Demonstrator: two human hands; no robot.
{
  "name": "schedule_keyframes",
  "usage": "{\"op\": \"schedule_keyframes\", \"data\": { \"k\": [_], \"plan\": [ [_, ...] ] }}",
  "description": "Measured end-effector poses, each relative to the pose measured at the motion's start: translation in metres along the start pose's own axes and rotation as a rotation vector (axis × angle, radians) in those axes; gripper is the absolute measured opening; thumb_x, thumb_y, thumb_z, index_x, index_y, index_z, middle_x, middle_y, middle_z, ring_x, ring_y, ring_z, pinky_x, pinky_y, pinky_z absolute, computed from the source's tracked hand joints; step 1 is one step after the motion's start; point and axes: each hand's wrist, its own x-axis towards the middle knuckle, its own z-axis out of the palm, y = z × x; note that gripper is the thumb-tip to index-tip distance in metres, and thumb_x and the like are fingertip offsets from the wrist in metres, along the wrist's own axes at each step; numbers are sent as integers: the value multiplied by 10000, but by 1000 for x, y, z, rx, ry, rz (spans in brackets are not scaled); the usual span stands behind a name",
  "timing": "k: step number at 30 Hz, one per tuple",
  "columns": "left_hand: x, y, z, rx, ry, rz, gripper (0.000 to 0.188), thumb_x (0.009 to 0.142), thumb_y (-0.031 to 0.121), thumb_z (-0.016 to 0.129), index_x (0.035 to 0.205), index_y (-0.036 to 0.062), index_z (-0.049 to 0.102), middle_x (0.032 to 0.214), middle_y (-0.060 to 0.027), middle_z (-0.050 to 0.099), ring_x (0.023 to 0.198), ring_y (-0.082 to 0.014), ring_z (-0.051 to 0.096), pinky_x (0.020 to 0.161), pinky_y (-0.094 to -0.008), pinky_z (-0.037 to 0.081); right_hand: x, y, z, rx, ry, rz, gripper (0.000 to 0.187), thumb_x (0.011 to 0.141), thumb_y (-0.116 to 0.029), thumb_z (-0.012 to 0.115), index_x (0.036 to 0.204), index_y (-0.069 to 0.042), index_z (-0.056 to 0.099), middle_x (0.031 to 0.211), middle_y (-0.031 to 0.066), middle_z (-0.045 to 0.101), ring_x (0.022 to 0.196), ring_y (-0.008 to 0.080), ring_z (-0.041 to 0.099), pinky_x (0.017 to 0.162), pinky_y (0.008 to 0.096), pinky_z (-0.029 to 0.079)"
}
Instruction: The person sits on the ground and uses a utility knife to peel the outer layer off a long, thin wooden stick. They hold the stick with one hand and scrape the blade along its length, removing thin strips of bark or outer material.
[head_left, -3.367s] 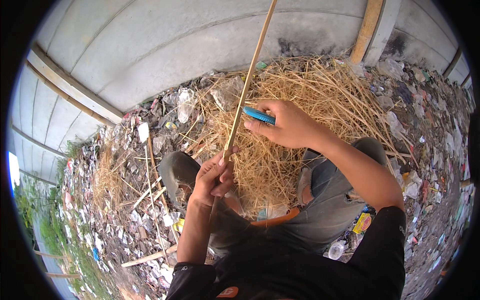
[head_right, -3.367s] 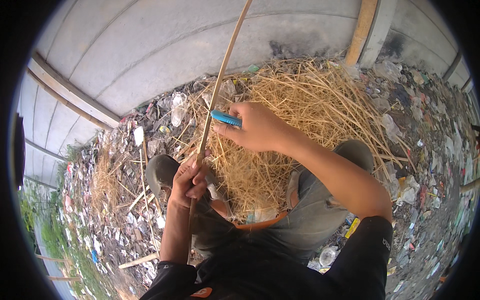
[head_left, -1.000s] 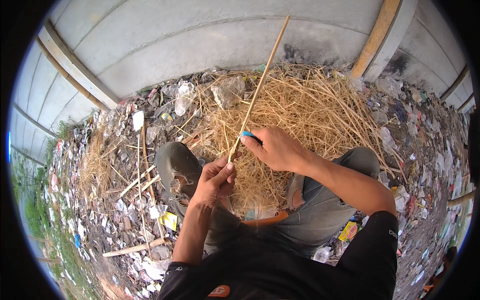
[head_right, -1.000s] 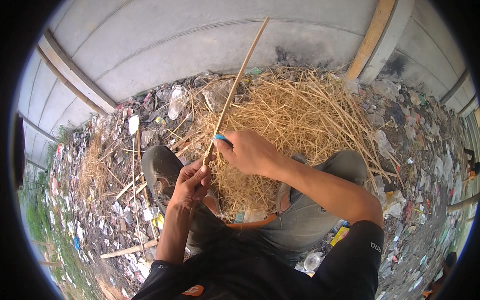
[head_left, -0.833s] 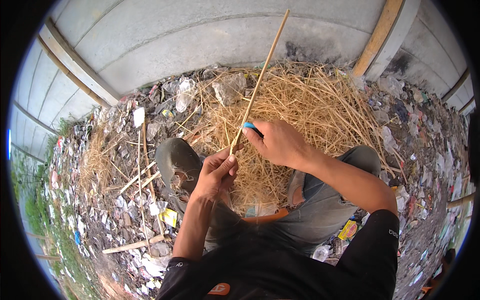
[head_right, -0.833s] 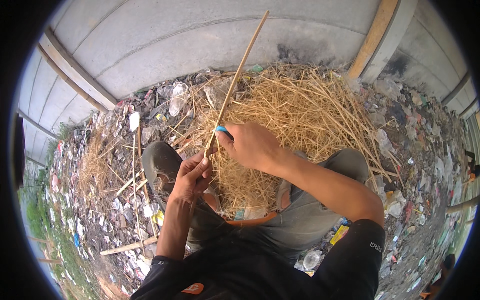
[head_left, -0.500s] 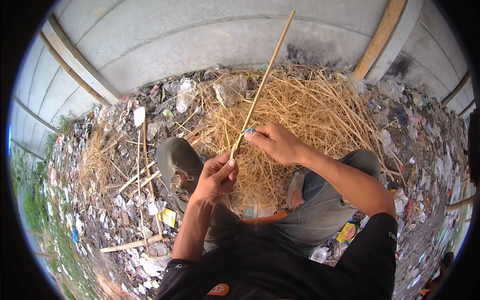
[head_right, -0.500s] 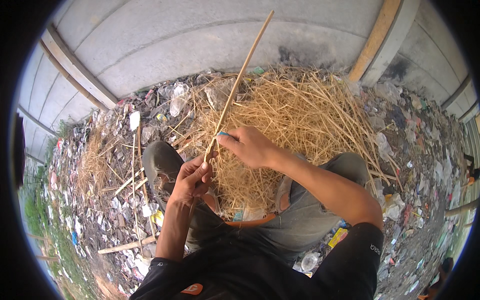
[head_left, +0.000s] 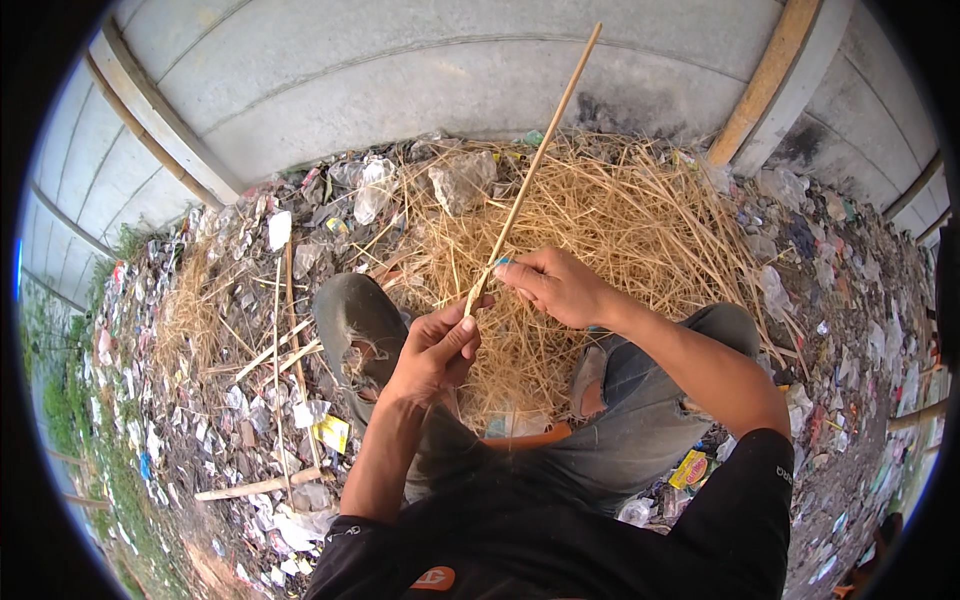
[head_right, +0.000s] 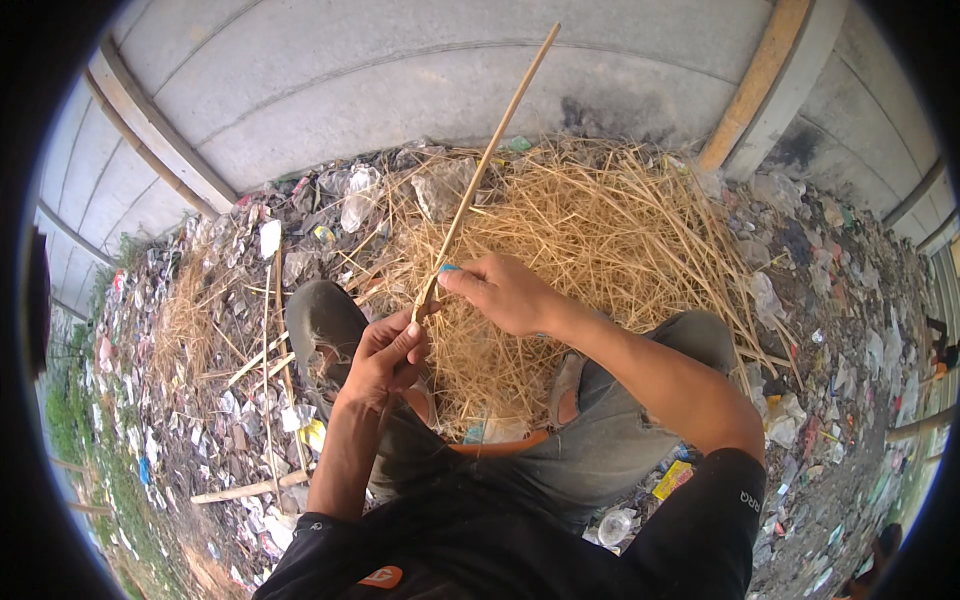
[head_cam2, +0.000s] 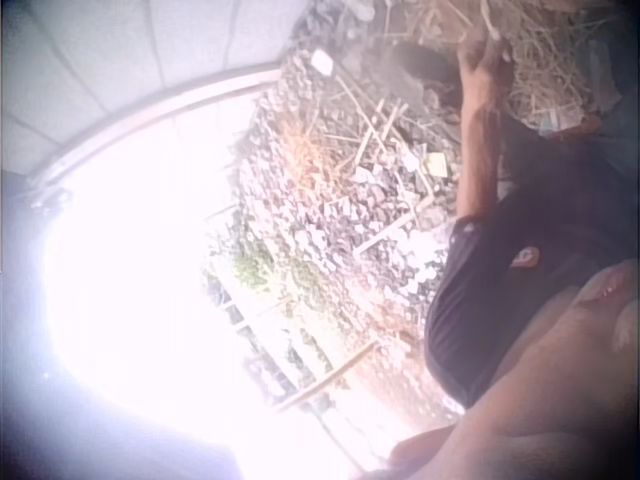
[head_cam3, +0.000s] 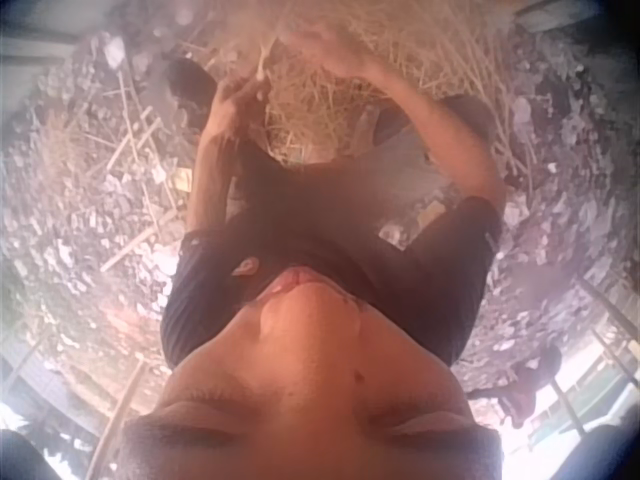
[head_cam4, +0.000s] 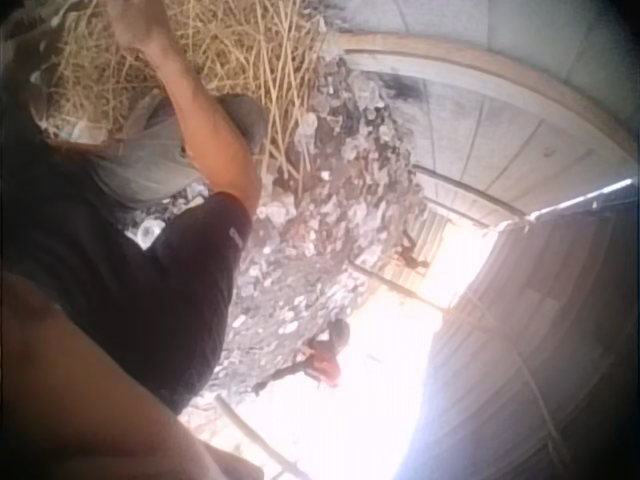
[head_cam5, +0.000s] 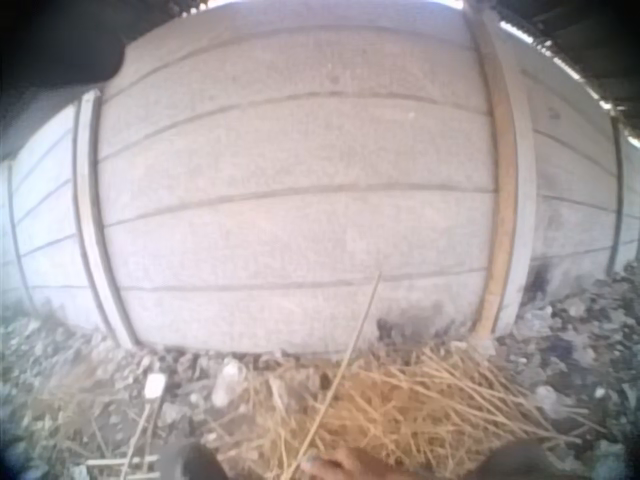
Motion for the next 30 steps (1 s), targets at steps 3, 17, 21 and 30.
{"op": "schedule_keyframes", "data": {
  "k": [3, 17, 21, 30],
  "plan": [
    [1, 2, -2, -10, 8, 3, 388, 1054, 193, 565, 1398, 14, 557, 700, 48, 506, 452, -22, 371, 418, -197, 264, -8, -22, 9, -455, 304, -179, 479, 1053, -399, 504, 773, -23, 605, 503, 76, 450, 464, 159, 467, 488, 352, 394],
    [-1, 1, -4, -17, -21, 9, 391, 1057, 195, 562, 1405, 18, 558, 704, 46, 509, 443, -21, 369, 409, -194, 263, -11, -25, 9, -371, 196, -105, 496, 1039, -434, 512, 807, -15, 638, 526, 132, 517, 483, 264, 550, 504, 391, 423],
    [-2, 1, -6, -15, -17, -16, 385, 1059, 193, 559, 1404, 23, 562, 709, 36, 515, 441, -22, 370, 401, -197, 257, -14, -28, 10, -503, 179, -140, 482, 1036, -420, 502, 816, -12, 636, 577, 184, 591, 575, 366, 641, 538, 464, 474],
    [-13, -13, -12, -30, -15, -11, 380, 1062, 184, 550, 1416, 45, 563, 717, 32, 520, 445, -26, 377, 396, -201, 263, -12, -18, 14, -286, 63, -89, 525, 1038, -444, 510, 759, -8, 599, 529, 121, 490, 481, 255, 516, 514, 407, 413]
  ]
}}
